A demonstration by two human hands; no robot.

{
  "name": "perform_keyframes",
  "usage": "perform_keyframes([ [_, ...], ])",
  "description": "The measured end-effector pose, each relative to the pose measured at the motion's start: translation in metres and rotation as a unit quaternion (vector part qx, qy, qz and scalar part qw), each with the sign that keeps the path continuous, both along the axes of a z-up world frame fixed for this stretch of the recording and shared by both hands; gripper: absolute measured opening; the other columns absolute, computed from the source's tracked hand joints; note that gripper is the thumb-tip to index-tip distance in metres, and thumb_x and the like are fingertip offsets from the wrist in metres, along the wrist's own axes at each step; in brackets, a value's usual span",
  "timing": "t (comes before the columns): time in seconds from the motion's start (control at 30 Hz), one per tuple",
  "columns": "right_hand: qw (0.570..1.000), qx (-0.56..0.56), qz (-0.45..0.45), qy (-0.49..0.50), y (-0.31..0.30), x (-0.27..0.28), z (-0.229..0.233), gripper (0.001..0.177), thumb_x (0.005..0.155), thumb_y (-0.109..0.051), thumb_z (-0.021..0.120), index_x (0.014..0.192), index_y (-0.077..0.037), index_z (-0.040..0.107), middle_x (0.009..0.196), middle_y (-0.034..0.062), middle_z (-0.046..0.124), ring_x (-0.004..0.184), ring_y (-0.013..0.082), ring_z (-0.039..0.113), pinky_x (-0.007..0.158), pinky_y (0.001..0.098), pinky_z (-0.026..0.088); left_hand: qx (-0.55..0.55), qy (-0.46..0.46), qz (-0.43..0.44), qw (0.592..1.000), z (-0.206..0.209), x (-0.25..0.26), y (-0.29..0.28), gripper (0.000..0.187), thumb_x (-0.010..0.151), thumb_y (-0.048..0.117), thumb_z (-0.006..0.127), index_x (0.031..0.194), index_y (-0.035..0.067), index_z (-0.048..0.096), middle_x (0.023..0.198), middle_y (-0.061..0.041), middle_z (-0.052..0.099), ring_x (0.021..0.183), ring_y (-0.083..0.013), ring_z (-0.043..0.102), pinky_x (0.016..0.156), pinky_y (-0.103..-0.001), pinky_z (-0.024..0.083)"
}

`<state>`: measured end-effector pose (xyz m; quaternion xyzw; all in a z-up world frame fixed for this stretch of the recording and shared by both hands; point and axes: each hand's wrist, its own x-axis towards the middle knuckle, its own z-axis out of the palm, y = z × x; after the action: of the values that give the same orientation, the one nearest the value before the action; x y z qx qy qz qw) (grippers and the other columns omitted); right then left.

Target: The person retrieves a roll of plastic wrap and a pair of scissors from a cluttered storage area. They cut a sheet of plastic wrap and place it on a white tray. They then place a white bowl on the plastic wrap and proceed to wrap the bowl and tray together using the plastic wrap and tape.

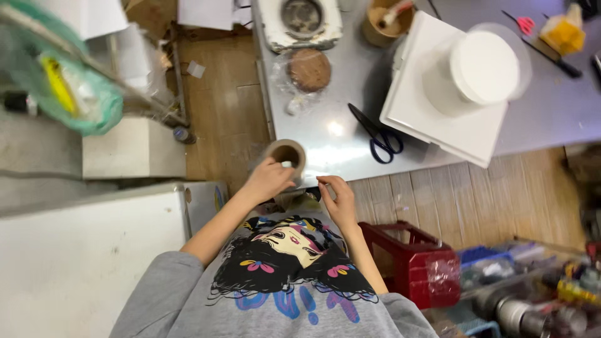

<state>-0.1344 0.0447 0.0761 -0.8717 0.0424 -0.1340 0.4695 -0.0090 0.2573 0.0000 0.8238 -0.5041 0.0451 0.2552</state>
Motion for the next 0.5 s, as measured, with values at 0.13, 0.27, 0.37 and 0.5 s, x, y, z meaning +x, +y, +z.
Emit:
perform_keyframes([
  [0.13, 0.994, -0.004, 0.103, 0.048, 0.026, 0.017, -0.004, 0.018, 0.096, -0.011, 0.068, 0.112, -0.005, 0.072, 0.103, 0.0124, 0.073, 0.094, 0.0282, 0.071, 0.082, 0.0357, 0.055, 0.005, 0.122, 0.247, 0.961, 0.026, -0.04, 0.104, 0.039, 0.09, 0.039, 0.073, 0.106, 0.004, 0.068, 0.08, -0.011, 0.07, 0.08, -0.0292, 0.067, 0.08, -0.041, 0.047],
  [0.27, 0.959, -0.057, 0.273, 0.043, 0.067, 0.042, -0.009, 0.018, 0.096, -0.013, 0.068, 0.112, -0.006, 0.072, 0.103, 0.0131, 0.073, 0.094, 0.0315, 0.069, 0.081, 0.0395, 0.055, 0.018, 0.081, 0.463, 0.882, 0.056, -0.104, 0.203, 0.045, 0.094, 0.038, 0.071, 0.115, -0.001, 0.067, 0.089, -0.014, 0.073, 0.085, -0.0312, 0.067, 0.083, -0.042, 0.046],
  [0.37, 0.914, -0.083, 0.397, 0.022, 0.102, 0.055, -0.006, 0.018, 0.095, -0.014, 0.068, 0.111, -0.006, 0.072, 0.101, 0.0122, 0.073, 0.093, 0.0312, 0.069, 0.081, 0.0408, 0.055, 0.045, 0.089, 0.589, 0.802, 0.065, -0.156, 0.259, 0.044, 0.101, 0.034, 0.071, 0.122, -0.005, 0.066, 0.088, -0.014, 0.072, 0.084, -0.028, 0.066, 0.087, -0.042, 0.045],
  [0.5, 0.847, -0.102, 0.522, -0.017, 0.151, 0.074, 0.003, 0.019, 0.094, -0.014, 0.068, 0.111, -0.007, 0.072, 0.099, 0.0113, 0.073, 0.09, 0.0318, 0.068, 0.079, 0.0414, 0.056, 0.048, 0.004, 0.68, 0.732, 0.055, -0.211, 0.304, 0.038, 0.099, 0.028, 0.074, 0.119, -0.003, 0.066, 0.087, -0.011, 0.073, 0.085, -0.0271, 0.066, 0.088, -0.041, 0.043],
])
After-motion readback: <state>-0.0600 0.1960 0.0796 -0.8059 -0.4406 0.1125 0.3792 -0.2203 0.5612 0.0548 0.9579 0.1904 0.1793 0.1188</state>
